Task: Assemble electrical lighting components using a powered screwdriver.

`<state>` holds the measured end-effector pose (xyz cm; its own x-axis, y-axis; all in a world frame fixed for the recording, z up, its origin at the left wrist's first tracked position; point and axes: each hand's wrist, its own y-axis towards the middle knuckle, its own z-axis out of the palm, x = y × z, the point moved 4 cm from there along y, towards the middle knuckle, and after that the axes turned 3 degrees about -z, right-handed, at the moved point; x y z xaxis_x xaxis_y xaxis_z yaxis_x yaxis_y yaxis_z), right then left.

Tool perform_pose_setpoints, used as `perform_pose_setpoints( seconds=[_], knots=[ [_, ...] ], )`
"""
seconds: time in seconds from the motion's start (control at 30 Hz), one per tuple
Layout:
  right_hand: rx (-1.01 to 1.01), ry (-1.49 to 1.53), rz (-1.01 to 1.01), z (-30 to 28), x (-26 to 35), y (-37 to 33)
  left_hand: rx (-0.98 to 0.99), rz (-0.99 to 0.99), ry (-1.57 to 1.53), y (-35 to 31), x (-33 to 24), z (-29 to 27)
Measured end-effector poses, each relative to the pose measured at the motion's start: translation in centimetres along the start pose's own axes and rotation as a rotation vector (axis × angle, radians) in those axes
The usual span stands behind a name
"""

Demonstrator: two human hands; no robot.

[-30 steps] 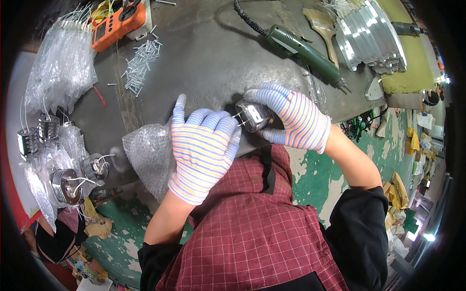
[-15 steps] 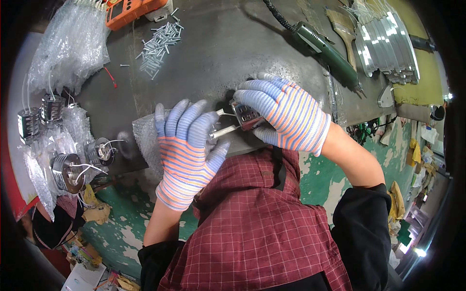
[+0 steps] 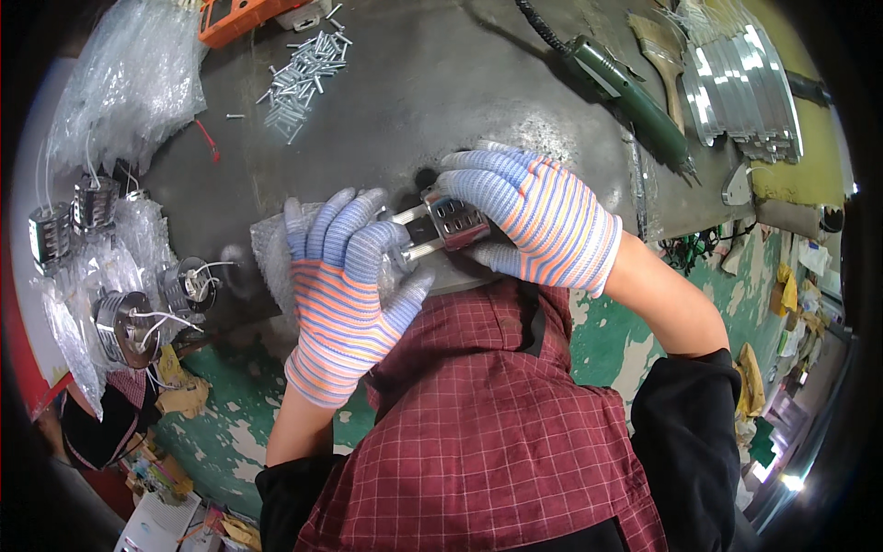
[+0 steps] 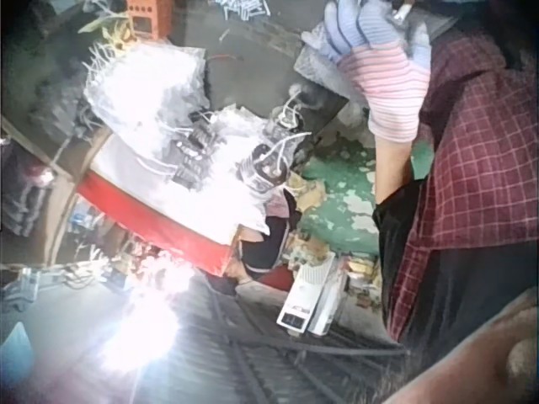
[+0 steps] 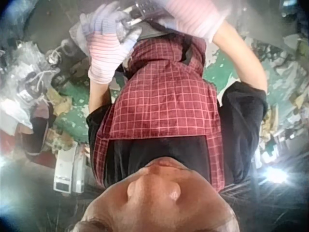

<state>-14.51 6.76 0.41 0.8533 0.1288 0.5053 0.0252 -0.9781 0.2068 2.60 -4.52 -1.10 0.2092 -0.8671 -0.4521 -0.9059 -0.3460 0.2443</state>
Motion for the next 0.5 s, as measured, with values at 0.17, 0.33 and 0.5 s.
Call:
perform_pose_setpoints(
  seconds=[0.17, 0.33, 0.5],
  knots=[
    [0.040, 0.017, -0.010, 0.0, 0.5, 0.9, -0.056, 0.021, -0.084, -0.5, 0.6, 0.5],
    [0.014, -0.007, -0.035, 0.6, 0.6, 0.9, -0.071, 0.006, -0.123, -0.5, 1.0, 0.5],
    [-0.092, 0.002, -0.049, 1.8, 1.7, 1.9, -0.047, 0.073, -0.135, -0.5, 1.3, 0.4]
  ],
)
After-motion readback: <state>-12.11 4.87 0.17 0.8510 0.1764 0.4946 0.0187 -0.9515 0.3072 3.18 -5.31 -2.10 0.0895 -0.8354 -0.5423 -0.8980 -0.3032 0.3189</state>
